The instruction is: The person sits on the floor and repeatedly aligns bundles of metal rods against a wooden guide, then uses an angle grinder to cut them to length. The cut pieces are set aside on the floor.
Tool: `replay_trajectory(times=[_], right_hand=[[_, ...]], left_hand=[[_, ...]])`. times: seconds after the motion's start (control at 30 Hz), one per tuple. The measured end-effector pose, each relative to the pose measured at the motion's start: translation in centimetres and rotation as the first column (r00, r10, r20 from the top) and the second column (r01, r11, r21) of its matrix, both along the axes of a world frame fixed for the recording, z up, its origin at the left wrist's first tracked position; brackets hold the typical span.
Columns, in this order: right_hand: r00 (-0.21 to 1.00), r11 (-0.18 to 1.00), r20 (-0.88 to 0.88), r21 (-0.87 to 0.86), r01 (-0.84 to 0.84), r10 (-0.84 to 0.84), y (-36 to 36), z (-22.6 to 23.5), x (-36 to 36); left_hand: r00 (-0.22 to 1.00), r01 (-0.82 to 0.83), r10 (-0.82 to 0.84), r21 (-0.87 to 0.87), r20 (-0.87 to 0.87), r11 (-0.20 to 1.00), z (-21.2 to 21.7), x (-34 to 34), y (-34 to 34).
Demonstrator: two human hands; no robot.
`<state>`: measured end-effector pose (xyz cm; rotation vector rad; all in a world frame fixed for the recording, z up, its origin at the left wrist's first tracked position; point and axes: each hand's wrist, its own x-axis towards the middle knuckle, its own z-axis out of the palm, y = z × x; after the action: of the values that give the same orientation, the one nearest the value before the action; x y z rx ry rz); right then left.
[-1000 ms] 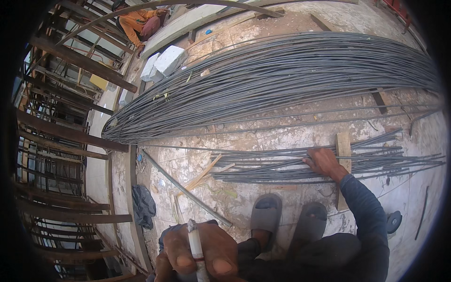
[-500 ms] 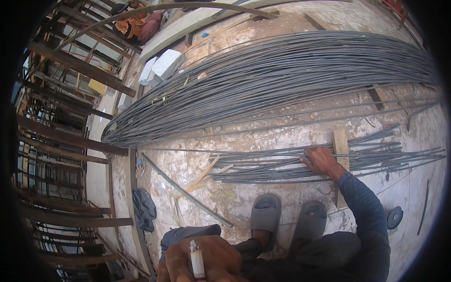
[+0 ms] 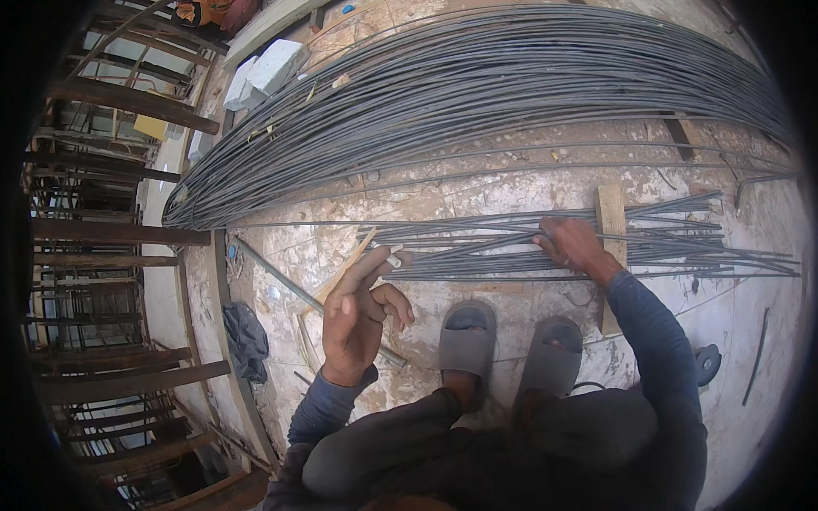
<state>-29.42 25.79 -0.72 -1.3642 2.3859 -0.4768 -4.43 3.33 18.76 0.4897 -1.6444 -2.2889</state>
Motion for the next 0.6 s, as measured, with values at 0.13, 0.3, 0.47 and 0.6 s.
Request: replay_trajectory(times=[0.13,0.3,0.47,0.6], right_hand=[[0.999,1.0,-0.035,-0.024,-0.004,0.003,-0.3,-0.7,0.4],[0.99,0.996,-0.114,-0.014,-0.084,0.081,-0.1,-1.9,-0.3],[0.955,0.99,-0.285,-0.087,-0.109,0.08,0.1,-0.5,-0.8],[0.989,0.751,-0.056,-0.657,0.068,-0.138,-0.5,11.7,-1.7]], left_hand=[[0.649,0.422,0.051,-0.415,0.759,0.806,-12.2,5.7,-5.7],[0.24,0.947,-0.104,-0.209,0.965,0.245,-13.3,8.7,-6.5],[0.916,0.382,-0.041,-0.836,0.399,0.394,-2.6,1.3,-6.9],[0.947,-0.322,0.083,-0.917,-0.311,0.235,8.0,-1.1,-6.9]])
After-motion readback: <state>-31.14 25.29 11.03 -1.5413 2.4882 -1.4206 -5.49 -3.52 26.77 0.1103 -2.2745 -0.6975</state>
